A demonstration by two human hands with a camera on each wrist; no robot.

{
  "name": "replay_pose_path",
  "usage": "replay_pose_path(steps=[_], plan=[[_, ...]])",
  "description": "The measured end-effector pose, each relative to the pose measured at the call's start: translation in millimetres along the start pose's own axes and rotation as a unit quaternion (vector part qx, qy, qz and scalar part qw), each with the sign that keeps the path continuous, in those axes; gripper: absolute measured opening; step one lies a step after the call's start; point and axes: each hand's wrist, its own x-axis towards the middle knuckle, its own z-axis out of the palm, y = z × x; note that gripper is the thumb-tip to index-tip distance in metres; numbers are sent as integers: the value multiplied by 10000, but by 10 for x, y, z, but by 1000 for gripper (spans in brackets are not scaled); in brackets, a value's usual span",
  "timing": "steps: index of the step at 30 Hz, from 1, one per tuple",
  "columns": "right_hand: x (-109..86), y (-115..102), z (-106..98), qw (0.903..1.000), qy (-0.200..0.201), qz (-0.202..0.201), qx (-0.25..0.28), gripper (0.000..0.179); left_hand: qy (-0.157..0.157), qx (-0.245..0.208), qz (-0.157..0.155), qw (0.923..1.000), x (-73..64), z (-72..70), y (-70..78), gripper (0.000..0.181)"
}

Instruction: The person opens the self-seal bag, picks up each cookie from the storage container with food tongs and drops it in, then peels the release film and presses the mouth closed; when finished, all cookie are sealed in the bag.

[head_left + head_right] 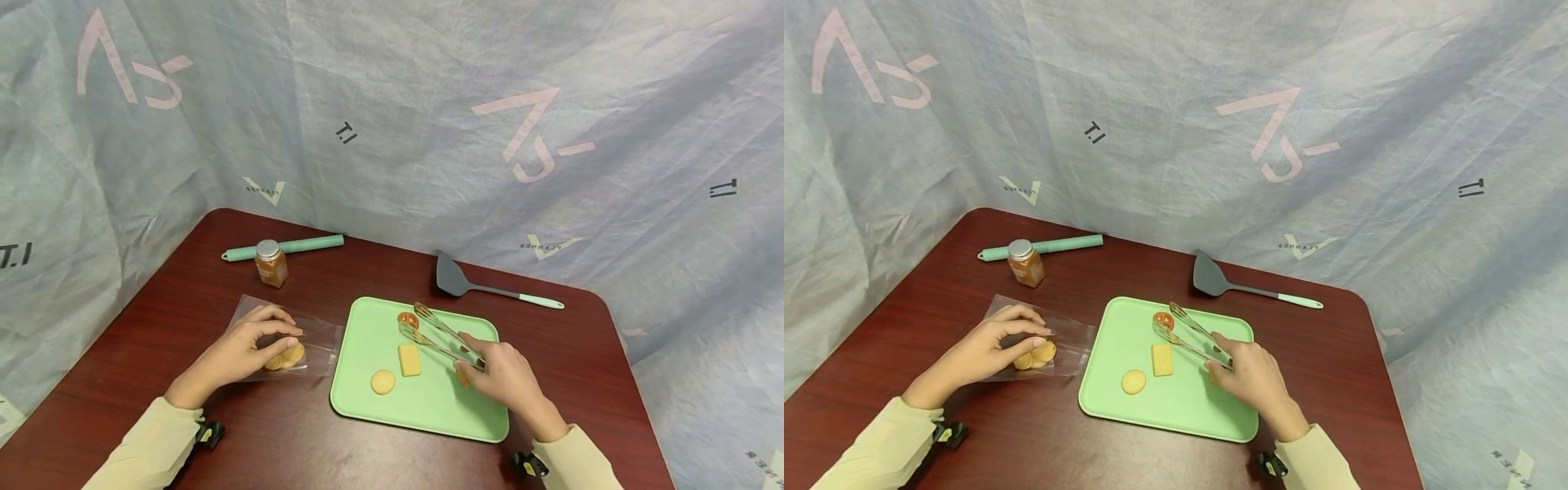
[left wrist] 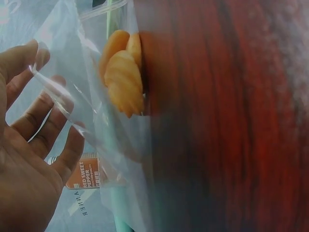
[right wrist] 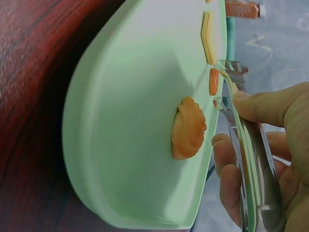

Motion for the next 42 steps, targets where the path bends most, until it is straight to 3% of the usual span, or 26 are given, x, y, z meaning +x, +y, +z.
replay_pose_path(steps=[22, 42], plan=[[-8, 8, 16, 9994, 156, -300, 109, 43, -5, 40, -15, 10000, 1, -10, 30, 23], [-2, -18, 37, 9996, 91, -255, -33, 46, 28, 6, 52, 10000, 4, -6, 39, 18]])
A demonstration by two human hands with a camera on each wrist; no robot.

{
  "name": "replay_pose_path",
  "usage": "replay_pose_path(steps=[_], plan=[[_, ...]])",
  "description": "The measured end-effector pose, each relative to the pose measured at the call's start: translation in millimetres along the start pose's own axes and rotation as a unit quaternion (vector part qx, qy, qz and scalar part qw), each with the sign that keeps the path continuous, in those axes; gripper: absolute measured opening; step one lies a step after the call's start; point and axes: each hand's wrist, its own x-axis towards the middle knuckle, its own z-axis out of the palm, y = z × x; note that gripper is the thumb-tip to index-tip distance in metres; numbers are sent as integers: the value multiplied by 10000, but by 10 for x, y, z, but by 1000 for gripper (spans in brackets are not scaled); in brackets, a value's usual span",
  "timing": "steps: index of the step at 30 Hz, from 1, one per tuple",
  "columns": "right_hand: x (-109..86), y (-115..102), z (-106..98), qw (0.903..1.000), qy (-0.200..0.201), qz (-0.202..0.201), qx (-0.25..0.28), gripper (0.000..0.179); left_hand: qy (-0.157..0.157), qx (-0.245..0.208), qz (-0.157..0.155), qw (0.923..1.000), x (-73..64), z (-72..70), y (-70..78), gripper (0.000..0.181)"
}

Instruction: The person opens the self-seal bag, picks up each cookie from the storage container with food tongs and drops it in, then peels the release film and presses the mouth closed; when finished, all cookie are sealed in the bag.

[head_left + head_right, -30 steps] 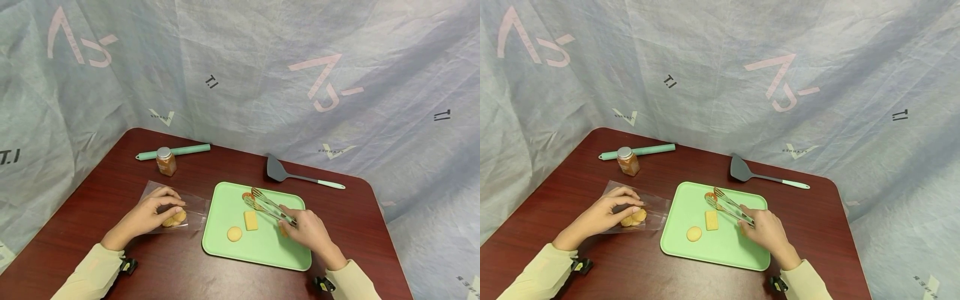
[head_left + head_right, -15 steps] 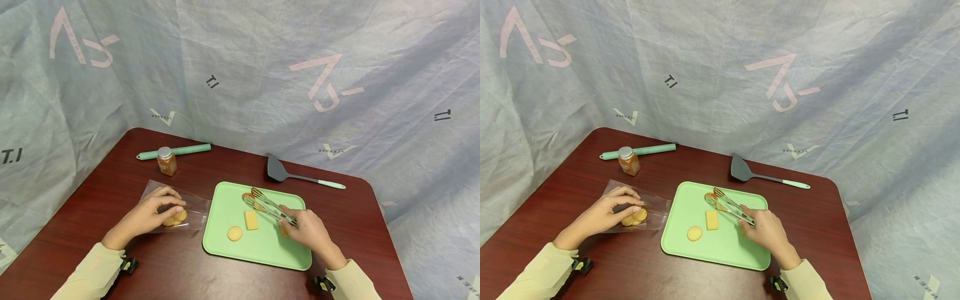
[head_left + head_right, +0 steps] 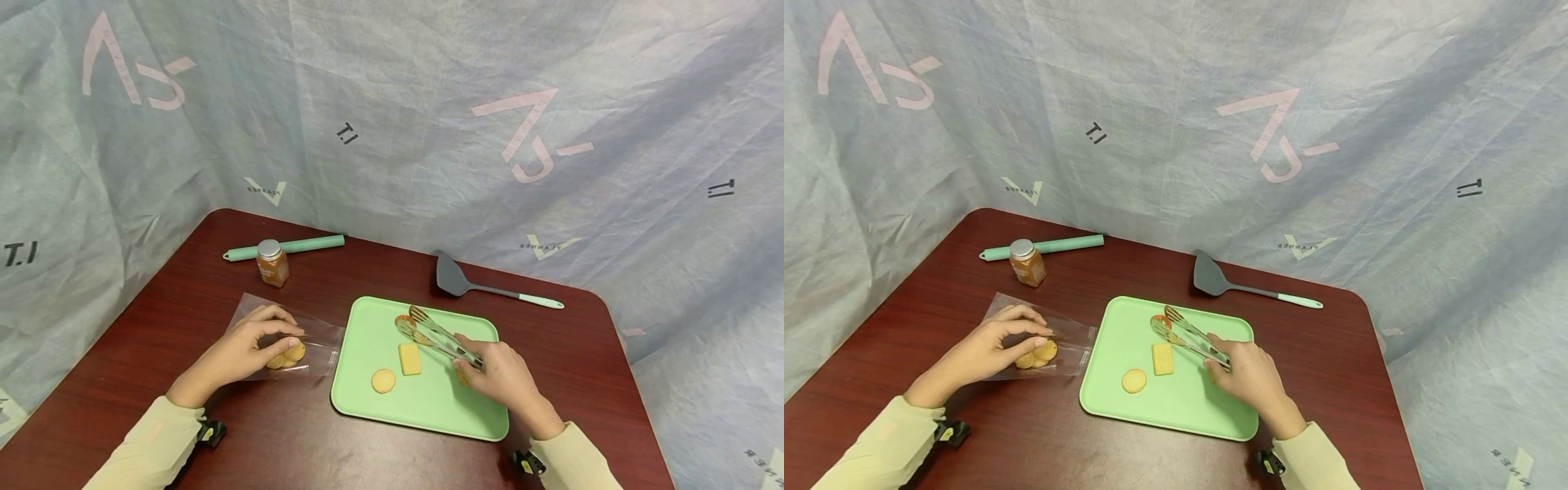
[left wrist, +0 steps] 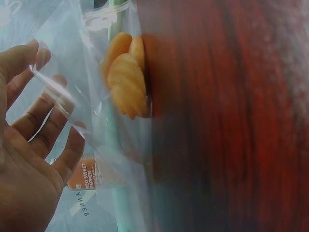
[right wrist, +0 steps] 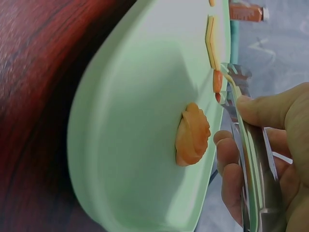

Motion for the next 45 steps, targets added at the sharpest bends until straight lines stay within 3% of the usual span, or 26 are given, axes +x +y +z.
replay_pose_path(steps=[7, 19, 45], plan=[[6, -3, 15, 9999, 64, -145, -46, 44, -45, -41, -77, 10000, -18, -7, -7, 23], [-12, -29, -28, 9991, 35, -121, 400, 41, -24, 35, -63, 10000, -19, -10, 2, 22], [72, -100, -54, 9990, -318, -275, -178, 46, -39, 44, -27, 10000, -21, 0, 7, 20]])
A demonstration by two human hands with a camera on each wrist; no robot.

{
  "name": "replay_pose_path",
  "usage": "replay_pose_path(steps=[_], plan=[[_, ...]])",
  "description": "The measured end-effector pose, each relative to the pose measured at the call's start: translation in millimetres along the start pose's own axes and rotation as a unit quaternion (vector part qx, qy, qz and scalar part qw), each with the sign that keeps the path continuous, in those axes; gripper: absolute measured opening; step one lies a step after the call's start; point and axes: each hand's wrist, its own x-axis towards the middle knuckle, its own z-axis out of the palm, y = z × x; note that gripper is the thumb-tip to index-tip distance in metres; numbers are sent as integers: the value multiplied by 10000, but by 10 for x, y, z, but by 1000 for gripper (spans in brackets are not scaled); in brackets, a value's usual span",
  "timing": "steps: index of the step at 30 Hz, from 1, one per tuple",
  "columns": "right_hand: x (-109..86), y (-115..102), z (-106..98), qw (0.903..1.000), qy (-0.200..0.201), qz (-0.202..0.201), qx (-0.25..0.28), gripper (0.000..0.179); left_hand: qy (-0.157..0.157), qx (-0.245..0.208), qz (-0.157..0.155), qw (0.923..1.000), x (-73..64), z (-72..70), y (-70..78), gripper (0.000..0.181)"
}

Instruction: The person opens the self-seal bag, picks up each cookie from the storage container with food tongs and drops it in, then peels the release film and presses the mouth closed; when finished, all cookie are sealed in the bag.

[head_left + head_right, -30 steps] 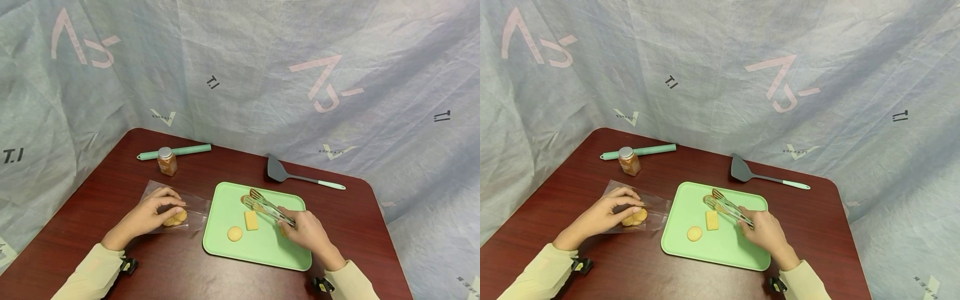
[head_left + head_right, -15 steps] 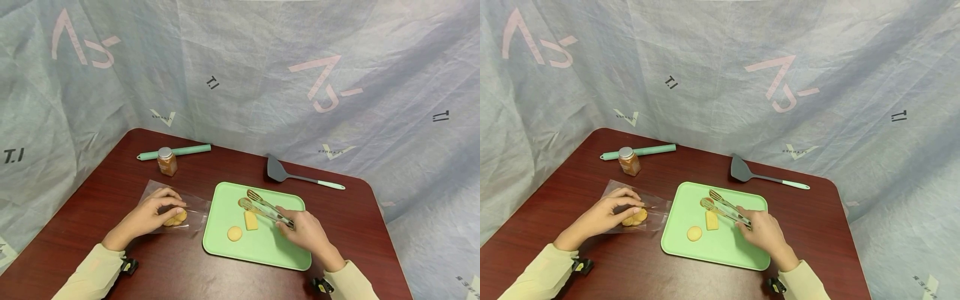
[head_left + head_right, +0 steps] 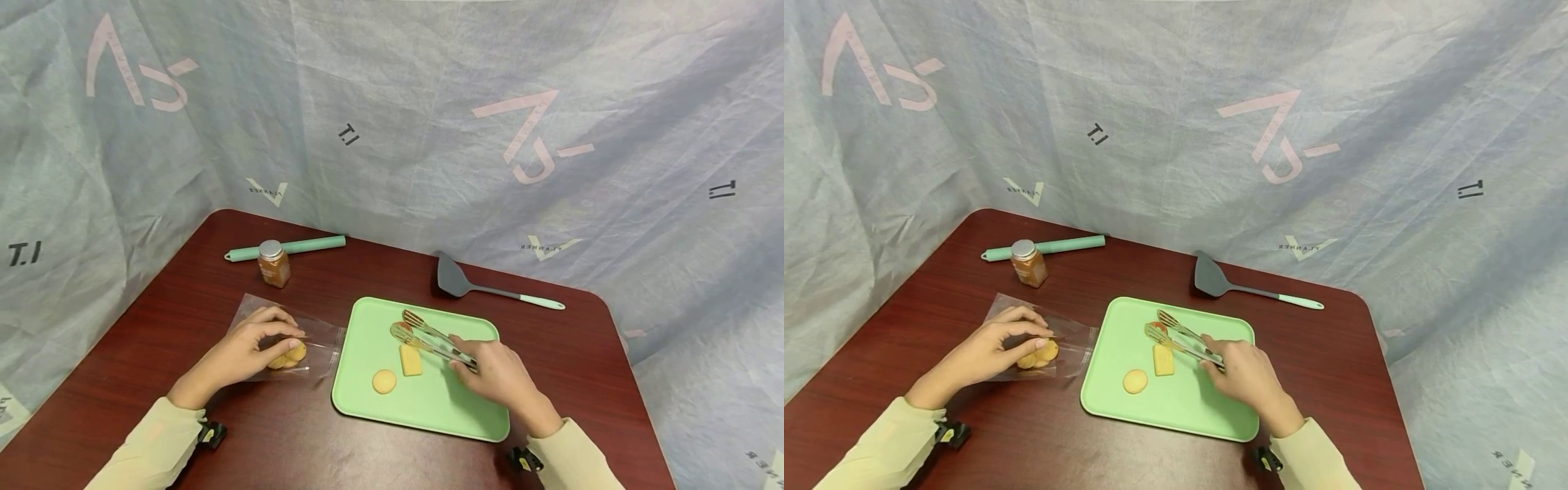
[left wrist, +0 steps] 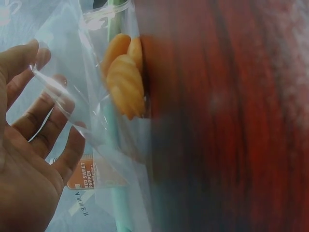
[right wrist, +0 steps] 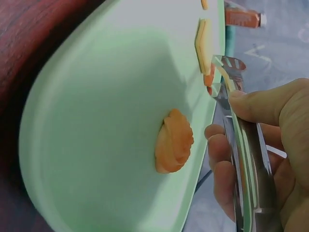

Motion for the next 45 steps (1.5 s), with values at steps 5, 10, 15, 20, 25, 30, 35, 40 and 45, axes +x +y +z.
replay_pose_path(steps=[5, 10, 15, 20, 25, 30, 35, 40, 45], plan=[[6, 61, 55, 9997, 146, -156, 92, 44, -41, -4, -79, 10000, 9, -1, 5, 18], [-4, 94, 89, 9987, 325, -399, 8, 43, -88, 20, -166, 9998, 24, -6, 32, 16], [-17, 110, 113, 9981, 421, -438, 105, 43, -64, 14, -129, 9999, 27, -3, 23, 17], [-40, 101, 104, 9972, 444, -433, 421, 42, -23, 4, -78, 10000, 33, -2, 14, 17], [-35, 71, 93, 9964, 462, -462, 538, 40, -30, 11, -107, 9999, 30, -1, 8, 17], [-27, 35, 99, 9970, 405, -415, 521, 43, -20, -6, -64, 10000, 35, 1, 5, 17], [-19, -13, 131, 9961, 332, -656, 494, 48, 12, -23, -5, 10000, 31, 2, 0, 17], [6, -59, 165, 9961, 312, -806, 158, 48, 5, -25, 21, 10000, 20, 6, -4, 18], [28, -106, 164, 9951, 312, -941, -48, 44, 47, -51, 56, 10000, 11, 6, -11, 19]])
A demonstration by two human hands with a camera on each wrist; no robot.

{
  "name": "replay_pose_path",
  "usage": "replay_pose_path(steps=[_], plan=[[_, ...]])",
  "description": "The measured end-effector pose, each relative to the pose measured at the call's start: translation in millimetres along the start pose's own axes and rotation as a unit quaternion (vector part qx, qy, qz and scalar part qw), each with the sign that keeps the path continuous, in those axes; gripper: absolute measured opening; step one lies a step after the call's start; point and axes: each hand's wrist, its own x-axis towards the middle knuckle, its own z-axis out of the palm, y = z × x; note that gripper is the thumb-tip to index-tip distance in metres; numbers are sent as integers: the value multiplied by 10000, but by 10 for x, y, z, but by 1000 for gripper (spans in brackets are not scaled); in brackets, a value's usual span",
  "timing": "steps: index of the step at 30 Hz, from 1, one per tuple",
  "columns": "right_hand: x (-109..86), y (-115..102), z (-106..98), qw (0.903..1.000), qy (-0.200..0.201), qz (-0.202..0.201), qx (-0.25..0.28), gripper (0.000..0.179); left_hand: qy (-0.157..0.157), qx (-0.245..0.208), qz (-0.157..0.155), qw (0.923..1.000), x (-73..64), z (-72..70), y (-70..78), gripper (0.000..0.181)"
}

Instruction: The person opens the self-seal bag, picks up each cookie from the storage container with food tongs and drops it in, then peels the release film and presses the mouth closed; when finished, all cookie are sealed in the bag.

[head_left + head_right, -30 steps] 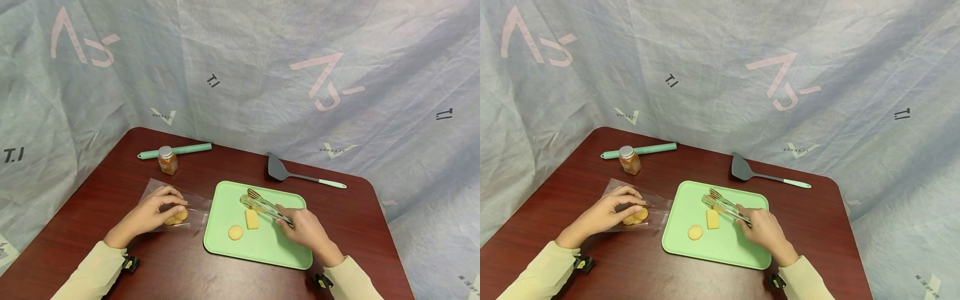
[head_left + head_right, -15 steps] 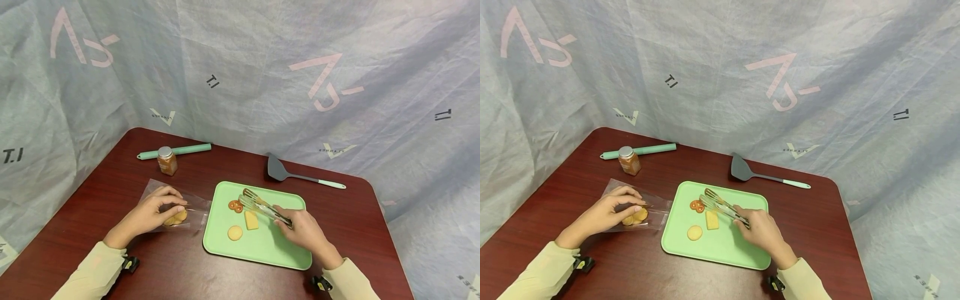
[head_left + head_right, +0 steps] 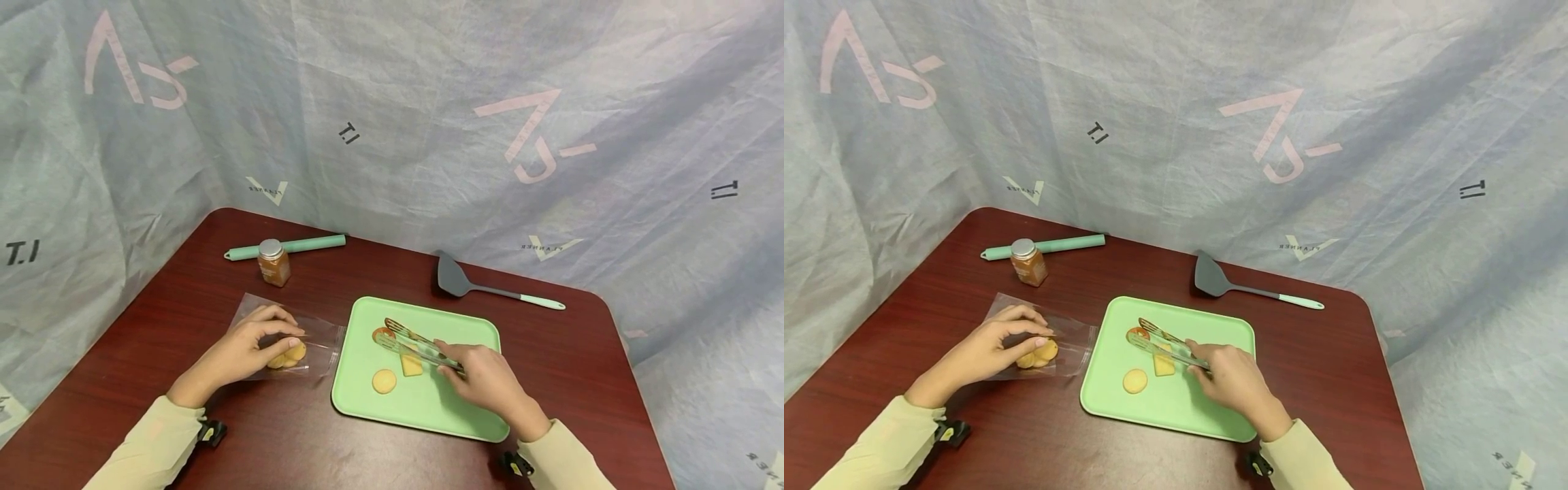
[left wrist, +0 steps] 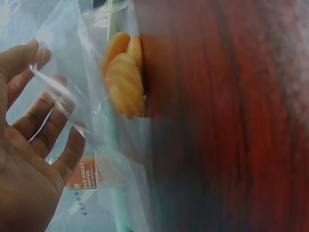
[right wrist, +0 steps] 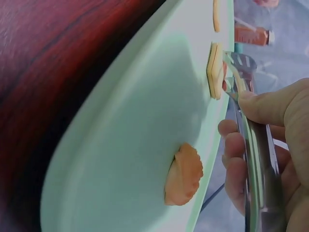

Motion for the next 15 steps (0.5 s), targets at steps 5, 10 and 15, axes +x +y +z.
replay_pose_path(steps=[5, 10, 15], plan=[[14, -21, 1, 9999, -39, -38, 96, 43, 36, -3, 30, 10000, -5, -2, -5, 20], [-2, -5, 16, 9989, -63, 59, 453, 42, 29, 15, -3, 10000, -10, -7, -9, 22], [-19, -12, 30, 9968, -61, 8, 796, 43, 15, 6, -61, 10000, -15, -18, -15, 23]])
